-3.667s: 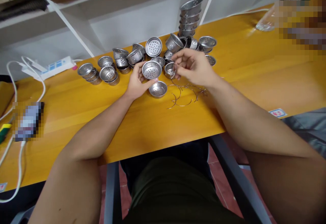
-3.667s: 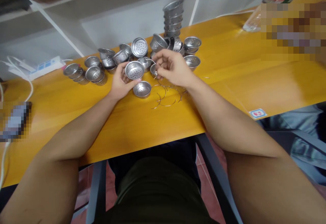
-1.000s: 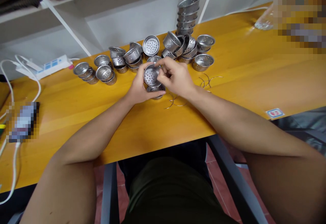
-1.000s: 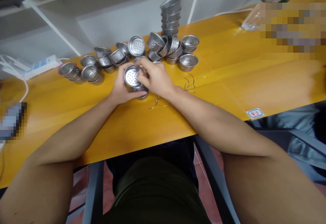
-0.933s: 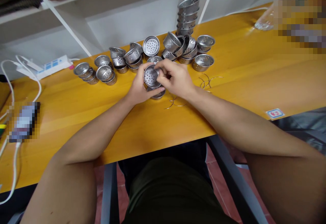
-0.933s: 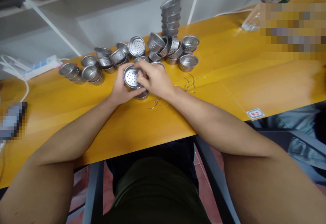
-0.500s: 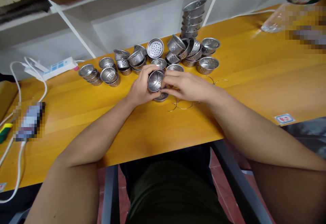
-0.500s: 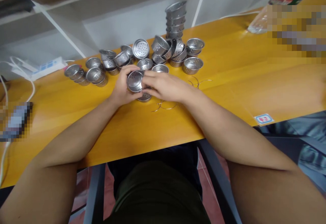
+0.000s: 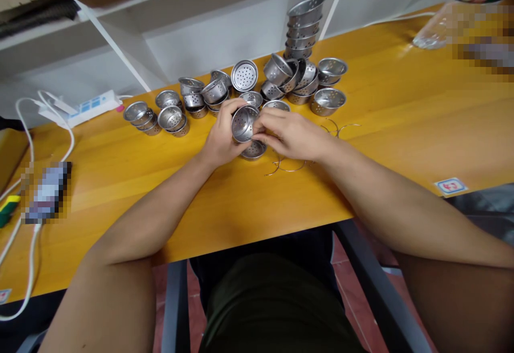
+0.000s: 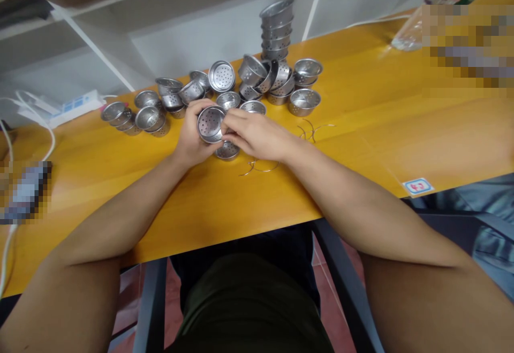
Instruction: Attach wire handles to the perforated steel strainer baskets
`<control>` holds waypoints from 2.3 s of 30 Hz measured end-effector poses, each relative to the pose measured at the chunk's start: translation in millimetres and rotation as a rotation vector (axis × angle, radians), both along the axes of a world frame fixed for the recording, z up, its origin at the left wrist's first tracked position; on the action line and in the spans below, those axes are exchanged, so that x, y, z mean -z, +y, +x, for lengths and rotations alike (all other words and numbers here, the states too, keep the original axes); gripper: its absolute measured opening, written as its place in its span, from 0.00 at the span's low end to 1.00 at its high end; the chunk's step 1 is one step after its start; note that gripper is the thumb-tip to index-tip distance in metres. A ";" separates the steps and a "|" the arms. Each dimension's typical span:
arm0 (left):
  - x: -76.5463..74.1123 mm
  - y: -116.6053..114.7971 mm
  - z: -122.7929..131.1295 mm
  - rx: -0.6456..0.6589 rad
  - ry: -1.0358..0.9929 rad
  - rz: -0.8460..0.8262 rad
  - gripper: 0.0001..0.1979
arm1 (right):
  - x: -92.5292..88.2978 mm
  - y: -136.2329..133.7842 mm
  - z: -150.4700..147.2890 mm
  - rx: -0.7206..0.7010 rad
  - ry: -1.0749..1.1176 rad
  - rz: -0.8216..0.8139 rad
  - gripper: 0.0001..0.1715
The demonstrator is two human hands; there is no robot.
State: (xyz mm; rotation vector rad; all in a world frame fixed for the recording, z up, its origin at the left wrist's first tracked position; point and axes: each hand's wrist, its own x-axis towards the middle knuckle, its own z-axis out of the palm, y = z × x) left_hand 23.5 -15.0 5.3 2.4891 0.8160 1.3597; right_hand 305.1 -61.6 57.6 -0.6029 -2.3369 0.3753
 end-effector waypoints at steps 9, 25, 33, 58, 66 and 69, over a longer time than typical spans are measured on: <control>6.8 4.2 -0.6 0.014 -0.003 0.019 0.50 | 1.3 2.9 -0.8 -0.018 0.017 -0.003 0.11; 30.4 21.3 -16.3 -0.037 -0.155 -0.121 0.54 | -4.0 -0.9 3.3 0.092 0.060 -0.009 0.28; 17.2 5.7 -8.6 -0.119 -0.095 -0.190 0.54 | -0.7 -4.5 -6.3 0.138 0.027 -0.053 0.32; 32.4 26.9 -22.9 -0.345 -0.086 -0.366 0.43 | 4.0 34.4 42.5 0.431 0.060 -0.112 0.23; 33.0 28.7 -26.4 -0.333 -0.095 -0.329 0.42 | -13.7 29.2 47.6 0.349 -0.103 -0.288 0.18; 34.4 31.1 -29.3 -0.355 -0.069 -0.262 0.41 | -15.3 28.0 46.2 0.288 -0.192 -0.331 0.13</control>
